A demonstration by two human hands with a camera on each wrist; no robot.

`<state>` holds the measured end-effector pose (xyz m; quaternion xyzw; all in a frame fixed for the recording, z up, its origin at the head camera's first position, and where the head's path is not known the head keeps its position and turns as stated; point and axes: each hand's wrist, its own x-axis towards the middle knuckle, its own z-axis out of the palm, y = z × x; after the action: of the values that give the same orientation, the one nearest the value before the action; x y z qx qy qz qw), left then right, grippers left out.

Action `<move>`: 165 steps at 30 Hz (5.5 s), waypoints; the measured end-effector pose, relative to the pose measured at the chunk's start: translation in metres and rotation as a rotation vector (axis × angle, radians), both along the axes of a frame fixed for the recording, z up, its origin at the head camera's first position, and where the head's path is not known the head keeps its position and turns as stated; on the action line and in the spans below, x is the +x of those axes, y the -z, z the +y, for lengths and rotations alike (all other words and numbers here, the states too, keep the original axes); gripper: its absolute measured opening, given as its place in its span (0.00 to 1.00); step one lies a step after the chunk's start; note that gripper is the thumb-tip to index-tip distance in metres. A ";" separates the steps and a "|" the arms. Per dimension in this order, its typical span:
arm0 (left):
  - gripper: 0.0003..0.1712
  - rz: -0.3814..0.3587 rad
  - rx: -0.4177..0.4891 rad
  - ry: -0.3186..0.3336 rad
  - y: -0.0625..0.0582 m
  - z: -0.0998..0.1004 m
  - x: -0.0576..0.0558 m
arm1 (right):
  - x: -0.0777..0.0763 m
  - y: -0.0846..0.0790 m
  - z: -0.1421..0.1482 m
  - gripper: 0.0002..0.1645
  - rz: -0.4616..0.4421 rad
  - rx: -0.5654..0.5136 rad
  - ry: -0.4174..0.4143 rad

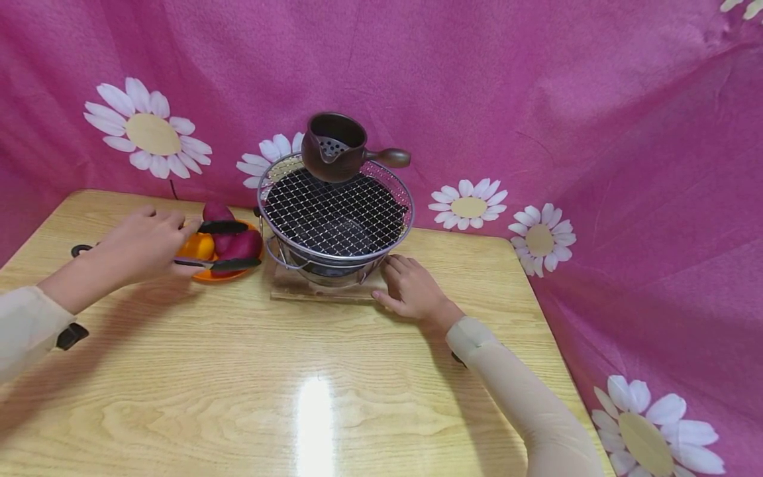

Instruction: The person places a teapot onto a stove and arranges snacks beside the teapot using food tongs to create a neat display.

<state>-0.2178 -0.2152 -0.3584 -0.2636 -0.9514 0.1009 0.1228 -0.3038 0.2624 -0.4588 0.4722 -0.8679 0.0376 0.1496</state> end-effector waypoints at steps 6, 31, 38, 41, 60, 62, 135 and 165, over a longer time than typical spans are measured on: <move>0.44 -0.017 -0.005 -0.002 -0.001 0.000 0.003 | 0.000 0.000 0.000 0.48 -0.012 0.011 0.018; 0.45 -0.050 0.009 0.029 0.004 -0.004 0.001 | -0.008 -0.004 0.002 0.46 0.012 0.025 -0.072; 0.43 -0.091 0.037 0.024 0.005 -0.004 -0.001 | -0.015 -0.002 0.003 0.46 0.057 0.006 -0.114; 0.44 -0.103 0.037 0.020 0.003 -0.005 -0.002 | -0.017 -0.002 0.001 0.44 0.061 -0.007 -0.127; 0.43 -0.071 0.039 0.039 0.005 -0.012 -0.005 | -0.022 -0.010 -0.001 0.42 0.010 0.067 -0.115; 0.43 -0.071 0.035 0.037 0.005 -0.012 -0.005 | -0.021 -0.010 -0.001 0.41 -0.008 0.082 -0.101; 0.43 -0.122 0.007 0.020 -0.003 -0.023 0.006 | -0.012 -0.006 0.004 0.47 -0.031 0.093 -0.030; 0.43 -0.101 0.085 0.034 -0.014 -0.025 0.006 | -0.011 -0.006 0.003 0.40 -0.030 0.081 -0.042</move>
<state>-0.2121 -0.2406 -0.3447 -0.2789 -0.9553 0.0447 0.0873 -0.3146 0.2656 -0.4525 0.4955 -0.8607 0.0126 0.1164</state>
